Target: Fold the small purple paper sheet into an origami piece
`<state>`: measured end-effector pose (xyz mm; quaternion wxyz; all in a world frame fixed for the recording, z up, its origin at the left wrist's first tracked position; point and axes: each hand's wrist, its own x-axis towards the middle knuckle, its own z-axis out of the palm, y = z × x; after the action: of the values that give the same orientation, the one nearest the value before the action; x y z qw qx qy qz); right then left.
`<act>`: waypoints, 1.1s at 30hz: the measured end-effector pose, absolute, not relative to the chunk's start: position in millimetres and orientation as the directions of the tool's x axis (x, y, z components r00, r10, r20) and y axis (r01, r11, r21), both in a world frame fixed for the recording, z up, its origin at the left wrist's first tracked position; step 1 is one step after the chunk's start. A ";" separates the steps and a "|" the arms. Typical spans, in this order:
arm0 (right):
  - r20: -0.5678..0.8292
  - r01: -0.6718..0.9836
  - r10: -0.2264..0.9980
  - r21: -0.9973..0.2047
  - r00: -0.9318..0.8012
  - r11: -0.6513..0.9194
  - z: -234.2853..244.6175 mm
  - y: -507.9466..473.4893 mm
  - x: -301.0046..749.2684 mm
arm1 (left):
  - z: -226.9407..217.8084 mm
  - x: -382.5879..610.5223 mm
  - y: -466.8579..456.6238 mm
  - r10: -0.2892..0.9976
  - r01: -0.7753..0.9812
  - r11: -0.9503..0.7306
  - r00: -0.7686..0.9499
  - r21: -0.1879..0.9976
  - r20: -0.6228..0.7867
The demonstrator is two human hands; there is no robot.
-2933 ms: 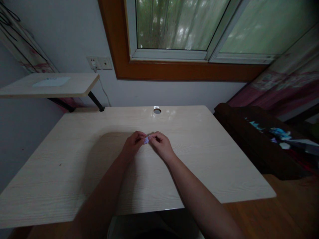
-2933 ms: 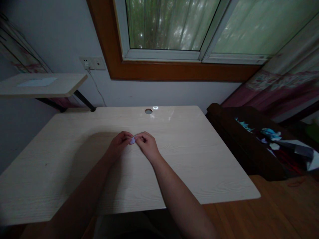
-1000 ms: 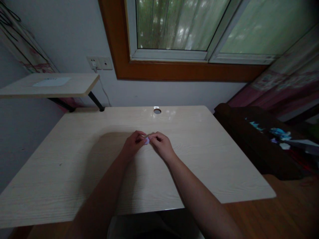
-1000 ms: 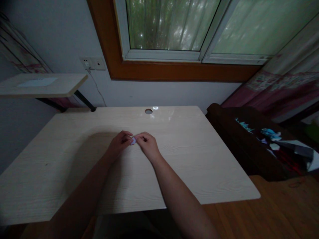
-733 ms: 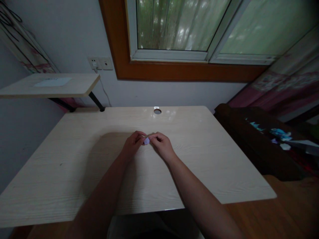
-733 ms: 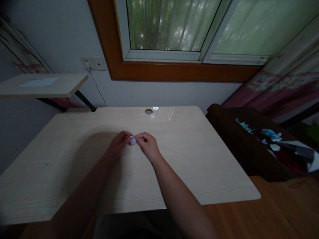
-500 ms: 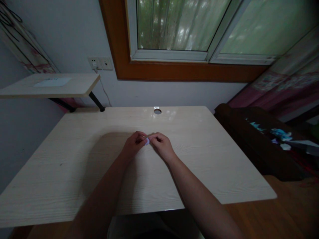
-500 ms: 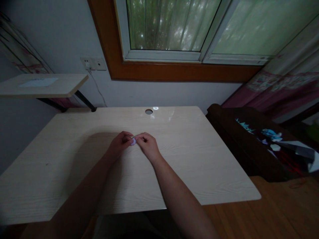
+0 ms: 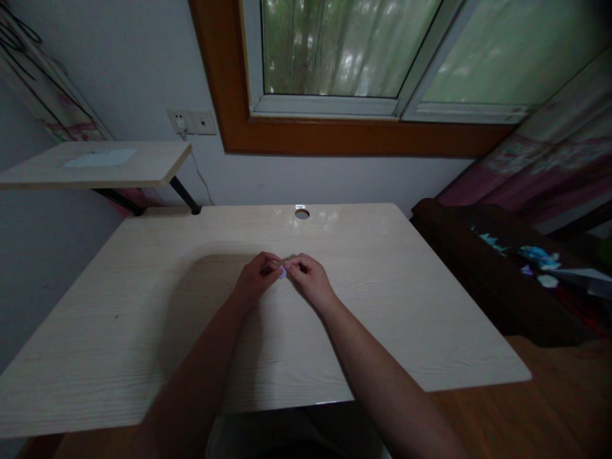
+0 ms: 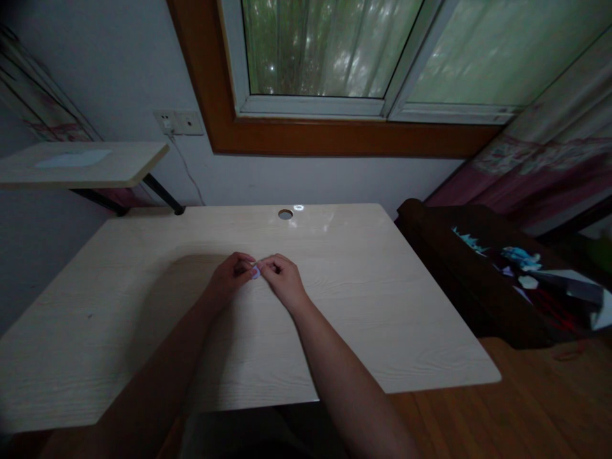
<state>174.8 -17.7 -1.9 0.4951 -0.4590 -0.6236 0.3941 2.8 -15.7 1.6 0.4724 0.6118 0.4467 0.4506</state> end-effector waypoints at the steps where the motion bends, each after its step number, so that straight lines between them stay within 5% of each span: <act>1: 0.254 0.181 0.963 -0.946 -0.090 0.267 -2.2 -17.5 174.9 | 2.6 2.9 -16.1 0.972 0.121 -0.148 0.200 0.982 0.122; 33: 0.269 0.201 0.956 -0.936 -0.118 0.288 0.1 -17.4 175.5 | -2.7 1.4 -14.9 0.965 0.165 -0.194 0.209 0.967 0.158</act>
<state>175.5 -17.4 0.1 0.4857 -0.4528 -0.6390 0.3883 1.4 -14.9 -2.7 0.4514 0.6331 0.4464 0.4429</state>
